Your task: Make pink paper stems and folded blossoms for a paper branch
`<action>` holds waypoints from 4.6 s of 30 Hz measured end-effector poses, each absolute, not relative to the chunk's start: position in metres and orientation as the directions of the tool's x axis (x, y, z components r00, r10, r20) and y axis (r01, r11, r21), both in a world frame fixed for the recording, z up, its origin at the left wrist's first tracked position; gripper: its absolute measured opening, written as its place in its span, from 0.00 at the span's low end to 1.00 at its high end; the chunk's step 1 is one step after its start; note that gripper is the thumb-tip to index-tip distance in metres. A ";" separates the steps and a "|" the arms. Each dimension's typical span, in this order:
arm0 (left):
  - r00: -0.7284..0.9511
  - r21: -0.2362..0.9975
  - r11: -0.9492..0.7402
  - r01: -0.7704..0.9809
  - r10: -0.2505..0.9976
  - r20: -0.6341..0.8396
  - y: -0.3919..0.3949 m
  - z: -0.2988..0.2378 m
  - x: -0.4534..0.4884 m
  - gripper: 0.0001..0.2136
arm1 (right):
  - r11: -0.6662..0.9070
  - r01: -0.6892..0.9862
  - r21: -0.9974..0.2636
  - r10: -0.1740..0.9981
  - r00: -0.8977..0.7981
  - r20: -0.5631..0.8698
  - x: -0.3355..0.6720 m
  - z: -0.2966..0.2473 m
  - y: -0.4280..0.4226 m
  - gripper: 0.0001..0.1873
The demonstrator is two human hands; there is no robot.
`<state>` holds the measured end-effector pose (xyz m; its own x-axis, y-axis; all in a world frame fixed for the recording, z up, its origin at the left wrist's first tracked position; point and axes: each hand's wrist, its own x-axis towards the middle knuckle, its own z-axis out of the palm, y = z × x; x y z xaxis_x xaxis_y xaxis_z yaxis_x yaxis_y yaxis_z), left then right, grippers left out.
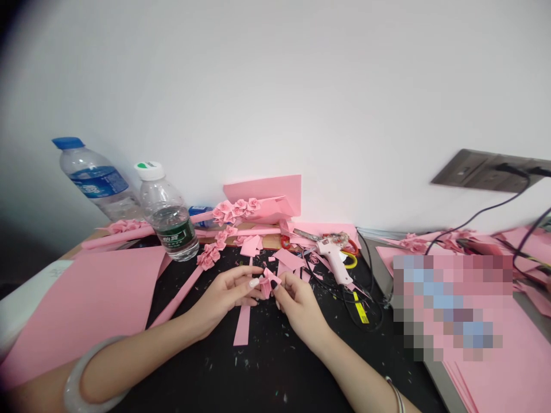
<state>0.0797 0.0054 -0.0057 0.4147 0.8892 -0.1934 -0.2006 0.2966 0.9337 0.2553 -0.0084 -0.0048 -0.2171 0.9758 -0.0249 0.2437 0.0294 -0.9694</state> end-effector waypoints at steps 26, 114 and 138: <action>0.515 0.729 -0.500 0.467 0.824 0.235 -0.002 -0.012 0.069 0.08 | 0.189 0.429 -0.884 0.959 -0.275 0.071 0.252 -0.009 -0.017 0.14; 0.387 0.925 0.273 -0.265 0.908 -0.157 0.007 -0.015 0.078 0.11 | 0.258 0.340 -0.904 0.937 -0.317 0.148 0.258 -0.005 -0.010 0.09; 0.430 0.881 0.360 -0.308 0.878 -0.208 0.008 -0.010 0.078 0.13 | 0.211 0.306 -0.928 0.929 -0.357 0.094 0.252 0.000 -0.017 0.07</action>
